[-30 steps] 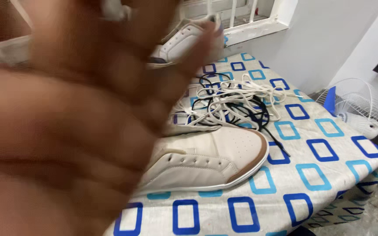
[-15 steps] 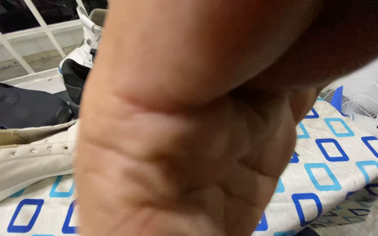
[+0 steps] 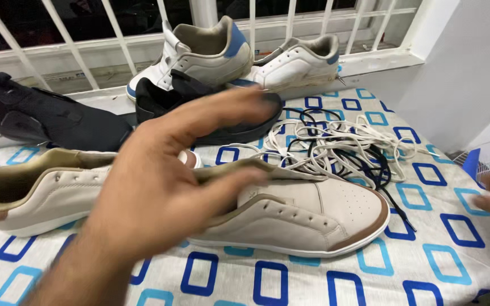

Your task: The person removes white laces from a white sneaker, then re-laces the same shoe by threading the laces through the eyelets and tying a knot. The finished shoe is placed on a red suitcase next to other shoes.

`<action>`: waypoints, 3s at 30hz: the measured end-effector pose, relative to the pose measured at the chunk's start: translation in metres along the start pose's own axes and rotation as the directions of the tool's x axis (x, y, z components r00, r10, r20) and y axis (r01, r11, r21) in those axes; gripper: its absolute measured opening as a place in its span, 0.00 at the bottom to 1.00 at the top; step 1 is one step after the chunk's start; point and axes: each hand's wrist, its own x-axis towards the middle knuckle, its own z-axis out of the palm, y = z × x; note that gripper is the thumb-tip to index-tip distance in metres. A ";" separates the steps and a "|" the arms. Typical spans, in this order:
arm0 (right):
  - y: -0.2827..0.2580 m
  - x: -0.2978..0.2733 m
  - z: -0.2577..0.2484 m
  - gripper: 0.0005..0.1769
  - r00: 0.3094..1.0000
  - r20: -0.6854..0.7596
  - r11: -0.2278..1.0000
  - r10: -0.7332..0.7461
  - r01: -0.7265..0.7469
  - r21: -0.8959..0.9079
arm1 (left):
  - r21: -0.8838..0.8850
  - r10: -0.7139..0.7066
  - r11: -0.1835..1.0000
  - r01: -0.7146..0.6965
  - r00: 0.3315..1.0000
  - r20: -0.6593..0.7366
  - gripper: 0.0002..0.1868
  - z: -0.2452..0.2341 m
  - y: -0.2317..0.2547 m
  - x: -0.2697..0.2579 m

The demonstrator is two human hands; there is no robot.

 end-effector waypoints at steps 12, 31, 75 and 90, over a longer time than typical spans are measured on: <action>-0.179 -0.047 0.022 0.43 0.739 0.088 0.716 -0.668 0.607 0.344 | -0.336 -0.451 0.836 0.434 0.892 0.032 0.17 0.004 -0.054 -0.061; -0.224 -0.045 0.007 0.58 0.757 0.277 0.792 -0.591 0.479 0.379 | -0.464 -0.536 0.747 0.475 0.844 0.000 0.14 0.008 -0.055 -0.064; -0.351 -0.060 0.075 0.62 0.530 -0.043 0.354 -0.847 0.623 0.698 | -0.673 -0.838 0.540 0.506 0.400 -0.372 0.25 -0.123 -0.051 -0.213; -0.341 -0.051 0.081 0.75 0.500 0.284 0.493 -0.818 0.356 0.794 | -0.396 -0.676 0.723 0.567 0.458 -0.578 0.18 -0.114 -0.060 -0.228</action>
